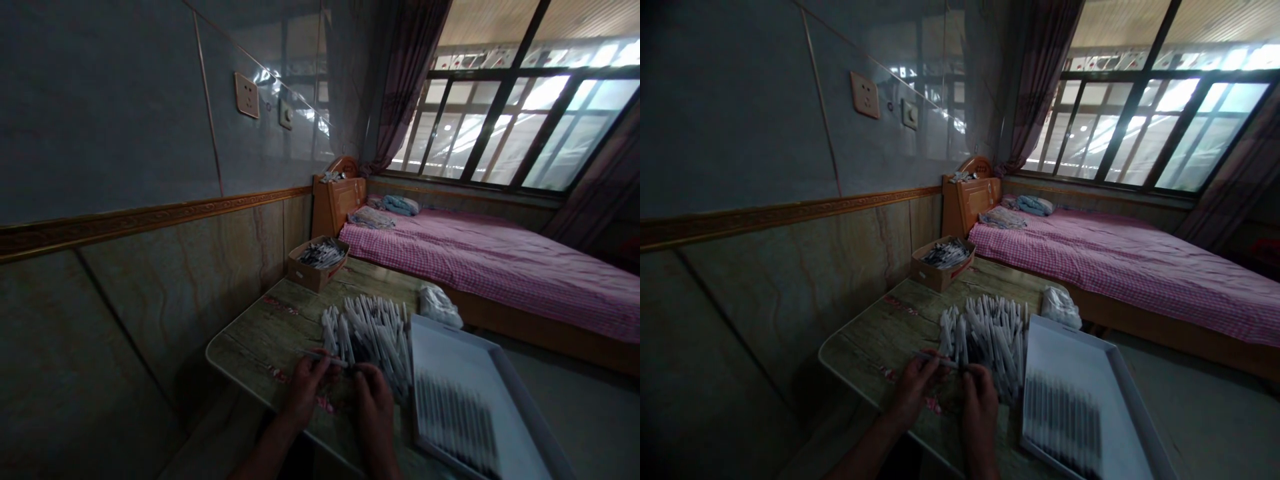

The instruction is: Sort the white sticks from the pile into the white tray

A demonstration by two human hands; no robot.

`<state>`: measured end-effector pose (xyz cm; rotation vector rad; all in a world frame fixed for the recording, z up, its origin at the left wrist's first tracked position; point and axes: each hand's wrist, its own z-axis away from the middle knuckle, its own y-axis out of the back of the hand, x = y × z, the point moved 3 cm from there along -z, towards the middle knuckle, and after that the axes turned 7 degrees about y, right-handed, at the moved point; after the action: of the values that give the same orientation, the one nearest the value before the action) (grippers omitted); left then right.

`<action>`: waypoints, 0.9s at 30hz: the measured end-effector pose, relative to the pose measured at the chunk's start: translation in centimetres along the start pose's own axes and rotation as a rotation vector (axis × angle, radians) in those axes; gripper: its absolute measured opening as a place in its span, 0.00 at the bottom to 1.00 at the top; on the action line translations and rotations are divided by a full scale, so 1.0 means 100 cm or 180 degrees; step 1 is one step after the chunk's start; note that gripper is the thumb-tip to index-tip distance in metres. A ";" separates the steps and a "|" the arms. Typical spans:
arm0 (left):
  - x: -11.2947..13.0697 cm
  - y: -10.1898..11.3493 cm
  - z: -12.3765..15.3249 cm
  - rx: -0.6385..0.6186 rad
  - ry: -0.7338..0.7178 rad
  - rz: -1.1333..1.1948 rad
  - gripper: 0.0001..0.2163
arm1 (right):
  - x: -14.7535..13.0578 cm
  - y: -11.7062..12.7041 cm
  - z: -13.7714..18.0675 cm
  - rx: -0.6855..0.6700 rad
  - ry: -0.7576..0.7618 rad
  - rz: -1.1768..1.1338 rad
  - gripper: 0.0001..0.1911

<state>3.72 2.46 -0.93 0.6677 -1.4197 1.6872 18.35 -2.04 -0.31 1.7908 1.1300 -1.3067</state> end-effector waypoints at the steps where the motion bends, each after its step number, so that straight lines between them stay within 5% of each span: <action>1: 0.000 0.000 0.000 -0.0002 0.0010 -0.0005 0.20 | 0.002 -0.001 0.000 0.0033 -0.0025 -0.0033 0.14; 9: -0.004 0.002 -0.001 0.0091 0.0108 -0.0091 0.20 | 0.011 -0.004 -0.002 0.0144 -0.0448 -0.0485 0.16; 27: 0.005 -0.007 0.005 0.0044 0.0158 0.0089 0.23 | 0.008 -0.007 -0.001 0.0089 -0.0549 -0.0618 0.17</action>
<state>3.95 2.16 -0.03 0.6119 -1.3895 1.7251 17.88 -1.48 -1.07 1.5839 1.2169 -1.5650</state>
